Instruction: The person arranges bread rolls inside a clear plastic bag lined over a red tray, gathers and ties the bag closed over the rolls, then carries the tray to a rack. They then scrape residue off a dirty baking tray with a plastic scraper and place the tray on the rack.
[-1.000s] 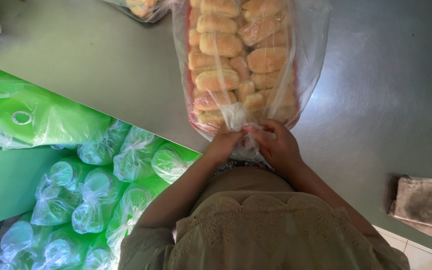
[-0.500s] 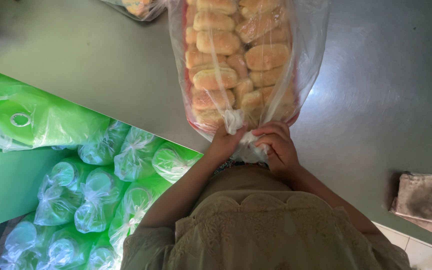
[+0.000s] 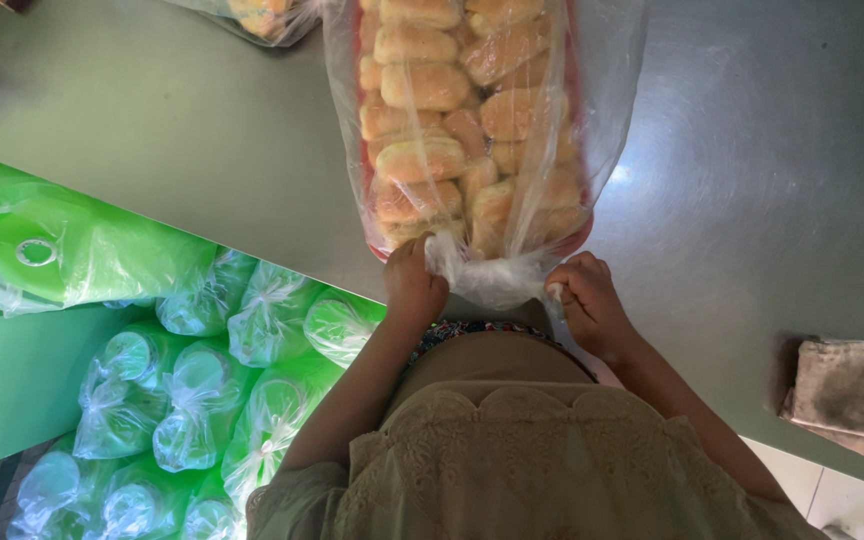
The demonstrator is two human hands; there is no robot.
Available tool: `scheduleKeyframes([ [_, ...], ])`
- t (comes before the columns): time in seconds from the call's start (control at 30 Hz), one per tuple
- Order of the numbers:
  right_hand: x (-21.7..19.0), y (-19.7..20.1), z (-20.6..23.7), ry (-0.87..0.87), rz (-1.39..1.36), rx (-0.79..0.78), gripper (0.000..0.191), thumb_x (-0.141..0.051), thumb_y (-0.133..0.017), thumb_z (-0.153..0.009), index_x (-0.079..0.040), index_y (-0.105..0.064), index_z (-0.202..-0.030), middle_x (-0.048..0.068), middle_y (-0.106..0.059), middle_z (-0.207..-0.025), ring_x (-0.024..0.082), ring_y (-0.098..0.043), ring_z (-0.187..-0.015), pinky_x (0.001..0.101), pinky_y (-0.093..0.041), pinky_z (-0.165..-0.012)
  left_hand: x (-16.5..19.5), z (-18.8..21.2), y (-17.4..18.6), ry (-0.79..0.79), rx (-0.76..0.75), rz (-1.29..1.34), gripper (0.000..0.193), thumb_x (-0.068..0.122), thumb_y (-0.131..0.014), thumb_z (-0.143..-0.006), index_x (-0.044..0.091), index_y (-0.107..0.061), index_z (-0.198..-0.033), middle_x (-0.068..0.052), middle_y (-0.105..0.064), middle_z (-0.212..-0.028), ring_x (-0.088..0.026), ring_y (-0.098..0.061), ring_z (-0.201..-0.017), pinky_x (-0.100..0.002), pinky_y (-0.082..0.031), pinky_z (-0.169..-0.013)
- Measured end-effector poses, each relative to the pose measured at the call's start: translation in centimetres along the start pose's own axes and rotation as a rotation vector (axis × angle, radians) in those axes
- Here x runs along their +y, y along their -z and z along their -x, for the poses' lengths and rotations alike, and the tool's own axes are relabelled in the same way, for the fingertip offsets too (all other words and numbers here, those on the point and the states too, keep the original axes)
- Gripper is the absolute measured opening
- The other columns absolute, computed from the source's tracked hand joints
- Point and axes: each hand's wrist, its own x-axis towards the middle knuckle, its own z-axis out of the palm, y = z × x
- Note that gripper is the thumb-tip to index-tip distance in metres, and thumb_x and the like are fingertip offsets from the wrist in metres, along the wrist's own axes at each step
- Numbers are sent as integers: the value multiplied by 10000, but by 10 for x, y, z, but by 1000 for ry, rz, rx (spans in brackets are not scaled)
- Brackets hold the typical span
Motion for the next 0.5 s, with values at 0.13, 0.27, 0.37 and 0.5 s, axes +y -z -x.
scheduleKeyframes([
  [0.13,15,-4,11,-29,131,-21,94,-159,-562,-971,-110,-642,-972,46,-648,-933,264,-535,-964,421,-354,-976,8,-3,19,-54,-56,-132,456,66,-726,-594,79,-604,-1032,-142,-663,-992,-371,-628,-984,-484,-481,-830],
  [0.27,31,-9,15,-47,227,-33,162,-238,-559,-993,-112,-657,-967,42,-669,-927,271,-552,-962,434,-361,-975,3,-2,27,-245,-21,-191,470,84,-734,-532,81,-577,-975,-118,-660,-1019,-337,-637,-1016,-463,-474,-819],
  [0.37,43,-11,17,-66,291,-66,190,-269,-555,-993,-123,-670,-956,26,-687,-929,270,-562,-964,442,-361,-974,-4,5,26,-293,0,-237,412,100,-715,-551,92,-573,-937,-102,-657,-1006,-319,-640,-1015,-451,-471,-807],
  [0.5,59,-10,17,-49,353,-47,157,-258,-575,-984,-140,-677,-969,14,-693,-940,258,-570,-957,444,-359,-964,-15,8,23,-356,51,-315,231,88,-666,-693,114,-545,-888,-64,-629,-949,-278,-628,-951,-426,-461,-787],
])
